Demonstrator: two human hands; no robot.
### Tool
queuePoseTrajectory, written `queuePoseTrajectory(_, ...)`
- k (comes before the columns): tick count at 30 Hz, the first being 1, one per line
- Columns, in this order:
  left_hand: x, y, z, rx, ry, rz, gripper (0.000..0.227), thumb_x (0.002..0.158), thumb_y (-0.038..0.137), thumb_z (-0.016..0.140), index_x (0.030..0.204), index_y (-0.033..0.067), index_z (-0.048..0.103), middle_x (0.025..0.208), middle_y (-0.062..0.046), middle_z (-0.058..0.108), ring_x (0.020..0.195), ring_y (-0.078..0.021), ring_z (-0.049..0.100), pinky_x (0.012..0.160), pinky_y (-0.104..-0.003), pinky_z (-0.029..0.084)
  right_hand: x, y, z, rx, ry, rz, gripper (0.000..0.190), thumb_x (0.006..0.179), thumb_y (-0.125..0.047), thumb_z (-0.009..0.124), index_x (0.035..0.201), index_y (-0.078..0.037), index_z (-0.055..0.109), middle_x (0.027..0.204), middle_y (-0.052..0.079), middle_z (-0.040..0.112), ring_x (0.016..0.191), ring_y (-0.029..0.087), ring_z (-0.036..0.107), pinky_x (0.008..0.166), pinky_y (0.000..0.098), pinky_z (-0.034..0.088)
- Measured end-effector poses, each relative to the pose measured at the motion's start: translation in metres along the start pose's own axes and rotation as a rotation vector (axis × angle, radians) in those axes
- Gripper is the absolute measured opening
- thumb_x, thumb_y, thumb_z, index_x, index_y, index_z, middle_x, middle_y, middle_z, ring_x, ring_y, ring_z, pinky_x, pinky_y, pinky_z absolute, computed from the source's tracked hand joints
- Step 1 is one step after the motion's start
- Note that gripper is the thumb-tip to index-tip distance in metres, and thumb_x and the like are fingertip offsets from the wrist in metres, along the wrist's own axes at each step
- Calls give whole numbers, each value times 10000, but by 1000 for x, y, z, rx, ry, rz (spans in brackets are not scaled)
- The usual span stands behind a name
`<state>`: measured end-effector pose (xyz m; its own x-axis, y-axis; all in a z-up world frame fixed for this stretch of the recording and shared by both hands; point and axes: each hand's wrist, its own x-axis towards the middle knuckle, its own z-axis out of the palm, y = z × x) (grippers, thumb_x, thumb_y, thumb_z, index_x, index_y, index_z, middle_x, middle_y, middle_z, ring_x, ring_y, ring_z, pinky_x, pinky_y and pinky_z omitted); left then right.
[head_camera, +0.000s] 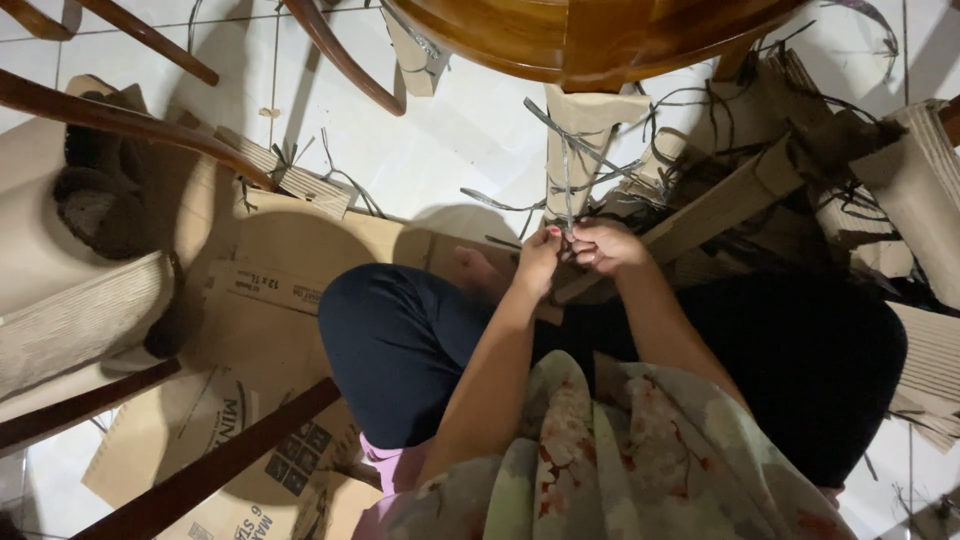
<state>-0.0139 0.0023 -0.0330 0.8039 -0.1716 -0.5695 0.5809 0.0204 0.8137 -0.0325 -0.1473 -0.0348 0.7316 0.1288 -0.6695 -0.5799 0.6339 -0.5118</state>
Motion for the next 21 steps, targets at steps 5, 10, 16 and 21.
queuePoseTrajectory(5, -22, 40, 13, -168, 23, -75, 334, 1084, 298, 511, 1047, -11, 633, 769, -74, 540, 642, -197, 577, 634, -335, 566, 57, 34, -38, 9, 156, -161, 310, 989, -30, 652, 987, -246, 430, 774, -100, 386, 515, 45, 325, 435, 229, 268)
queuePoseTrajectory(10, -4, 28, 14, -225, 61, -98, 315, 1087, 312, 476, 1018, 24, 584, 735, -43, 501, 605, -174, 551, 618, -285, 528, -7, 0, 15, 118, 222, -272, 341, 954, -11, 710, 935, -263, 480, 697, -83, 387, 472, 86, 359, 399, 262, 315)
queuePoseTrajectory(16, 0, 54, -9, 269, 148, 209, 159, 996, 234, 654, 1030, 83, 690, 1004, -161, 714, 1008, -298, 703, 924, -424, 549, -3, -11, 12, -452, 585, -593, 265, 917, -125, 782, 1002, -124, 532, 676, 97, 604, 420, 184, 572, 299, 282, 433)
queuePoseTrajectory(21, -7, 96, -27, 528, 42, 229, 385, 897, 296, 741, 1231, 148, 622, 1157, -93, 700, 1107, -248, 703, 944, -421, 558, -61, -48, 42, -993, 600, -710, 358, 864, -239, 808, 1133, -85, 627, 1046, 245, 700, 1008, 415, 702, 768, 458, 607)
